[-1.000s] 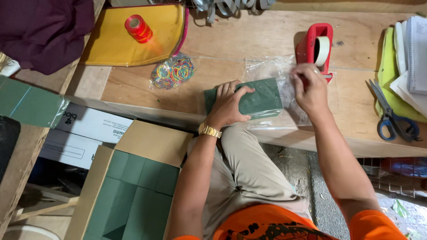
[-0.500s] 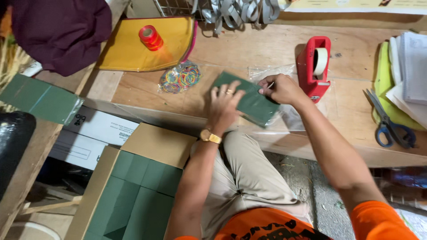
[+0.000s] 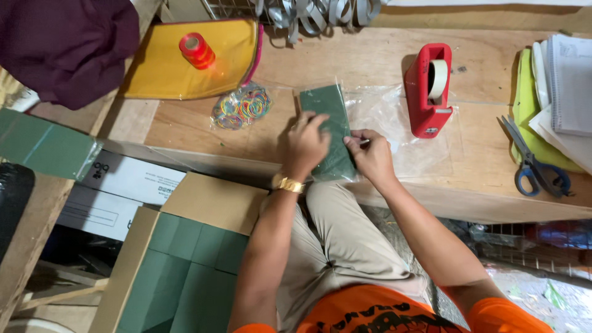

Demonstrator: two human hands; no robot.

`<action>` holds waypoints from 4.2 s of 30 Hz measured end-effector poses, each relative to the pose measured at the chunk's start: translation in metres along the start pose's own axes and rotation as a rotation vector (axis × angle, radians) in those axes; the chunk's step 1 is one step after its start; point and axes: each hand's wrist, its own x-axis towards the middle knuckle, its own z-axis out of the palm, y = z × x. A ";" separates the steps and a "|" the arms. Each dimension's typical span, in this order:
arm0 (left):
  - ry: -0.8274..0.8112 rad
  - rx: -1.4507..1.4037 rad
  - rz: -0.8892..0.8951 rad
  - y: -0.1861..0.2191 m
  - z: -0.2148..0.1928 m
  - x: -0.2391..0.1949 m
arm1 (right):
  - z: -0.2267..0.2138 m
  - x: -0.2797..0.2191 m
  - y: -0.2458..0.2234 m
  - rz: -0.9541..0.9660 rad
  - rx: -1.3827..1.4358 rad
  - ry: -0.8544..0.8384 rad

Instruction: The person wraps a rectangular piece of green floral foam in clear plastic film, securing it with tape and scissors.

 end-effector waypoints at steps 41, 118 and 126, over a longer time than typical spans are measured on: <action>-0.120 0.135 -0.361 0.072 0.017 0.000 | -0.114 0.042 0.097 0.499 0.946 0.353; -0.038 0.177 -0.305 0.069 0.024 -0.002 | -0.063 0.028 0.013 -0.739 -0.193 -0.459; -0.076 0.195 -0.318 0.068 0.021 -0.002 | -0.042 0.052 0.038 -0.379 -0.361 -0.290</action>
